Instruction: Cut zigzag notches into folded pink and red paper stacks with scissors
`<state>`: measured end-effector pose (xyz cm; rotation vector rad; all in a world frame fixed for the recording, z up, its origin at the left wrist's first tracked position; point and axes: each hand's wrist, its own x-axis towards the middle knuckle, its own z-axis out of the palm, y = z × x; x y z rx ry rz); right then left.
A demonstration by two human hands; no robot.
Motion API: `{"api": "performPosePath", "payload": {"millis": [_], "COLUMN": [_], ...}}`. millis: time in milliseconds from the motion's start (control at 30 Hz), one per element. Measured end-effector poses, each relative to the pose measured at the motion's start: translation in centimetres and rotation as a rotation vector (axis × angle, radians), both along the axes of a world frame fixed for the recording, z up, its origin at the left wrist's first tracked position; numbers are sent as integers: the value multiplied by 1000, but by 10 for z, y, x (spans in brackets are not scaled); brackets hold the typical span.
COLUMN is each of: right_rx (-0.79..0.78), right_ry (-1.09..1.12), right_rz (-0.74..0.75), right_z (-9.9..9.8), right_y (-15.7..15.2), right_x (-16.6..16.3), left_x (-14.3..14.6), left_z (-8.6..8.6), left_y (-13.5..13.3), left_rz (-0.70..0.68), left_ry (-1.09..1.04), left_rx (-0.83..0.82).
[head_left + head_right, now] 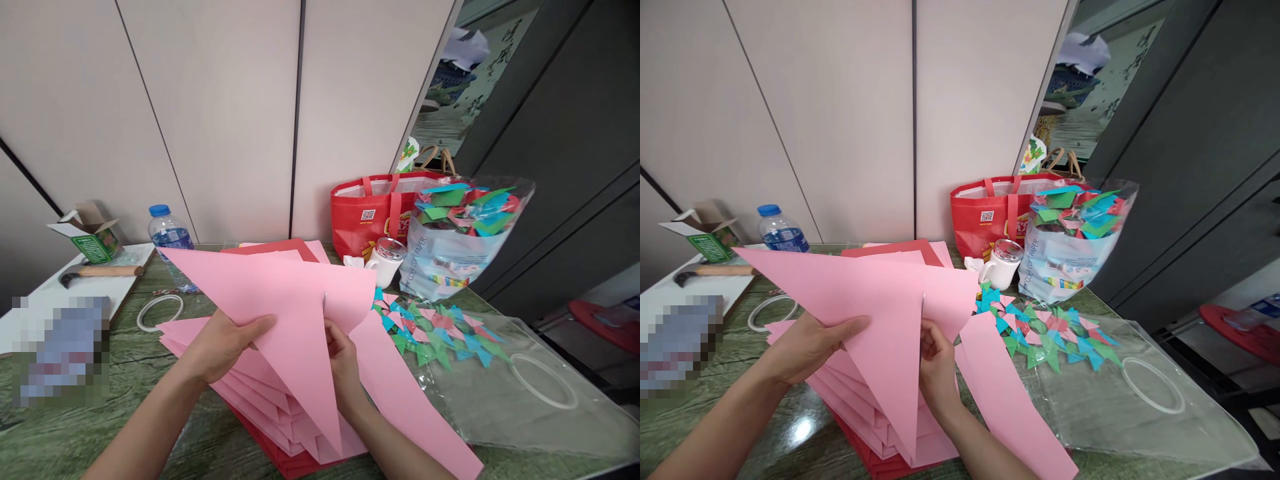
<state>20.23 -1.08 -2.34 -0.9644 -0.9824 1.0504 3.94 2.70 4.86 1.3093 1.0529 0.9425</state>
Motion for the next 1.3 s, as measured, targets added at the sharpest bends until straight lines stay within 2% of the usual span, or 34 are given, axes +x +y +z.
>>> {"api": "performPosePath", "payload": {"millis": [767, 933, 1100, 1300], "right_rx": [-11, 9, 10, -30], "right_ry": [-7, 60, 63, -12], "right_rz": [-67, -21, -14, -43], "right_z": [0, -2, -5, 0], "right_y": [0, 1, 1, 0], "right_x": [1, 1, 0, 0], "left_x": [-1, -4, -9, -9], "left_z": [-2, 5, 11, 8], "left_y": [-1, 0, 3, 3], "left_rz": [-6, -59, -6, 33], "left_ry": [35, -64, -101, -40], "left_rx": [-5, 68, 33, 14]}}
